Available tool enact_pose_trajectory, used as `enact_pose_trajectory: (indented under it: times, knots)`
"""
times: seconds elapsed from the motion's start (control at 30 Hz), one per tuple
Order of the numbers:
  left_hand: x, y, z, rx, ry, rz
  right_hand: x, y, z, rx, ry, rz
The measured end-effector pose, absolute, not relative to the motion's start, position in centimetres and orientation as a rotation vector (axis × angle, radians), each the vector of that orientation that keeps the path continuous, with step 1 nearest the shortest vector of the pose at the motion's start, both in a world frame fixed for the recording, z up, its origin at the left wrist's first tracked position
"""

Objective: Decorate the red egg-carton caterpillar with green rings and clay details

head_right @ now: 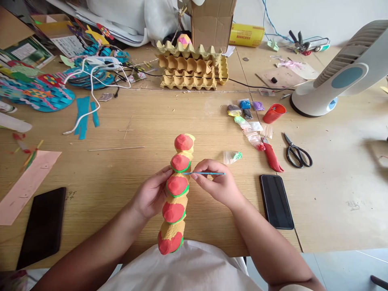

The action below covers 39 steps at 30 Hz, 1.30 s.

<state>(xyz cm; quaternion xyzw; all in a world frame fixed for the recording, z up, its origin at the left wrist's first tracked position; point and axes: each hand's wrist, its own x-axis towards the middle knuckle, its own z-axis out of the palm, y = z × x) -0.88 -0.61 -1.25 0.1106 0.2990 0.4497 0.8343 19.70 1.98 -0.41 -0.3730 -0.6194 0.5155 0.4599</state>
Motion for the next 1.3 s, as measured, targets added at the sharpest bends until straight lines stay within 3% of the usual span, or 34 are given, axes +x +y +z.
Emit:
enact_pose_trajectory:
  times: [0.23,1.3]
  knots:
    - [-0.5,-1.0,-1.6,0.25,0.671,0.999,19.5,1.5,-0.1,-0.869,-1.707,0.915]
    - [-0.7,-1.2,-1.9,0.266,0.653,0.989,19.0,0.7,-0.1,-0.944,-1.742,0.706]
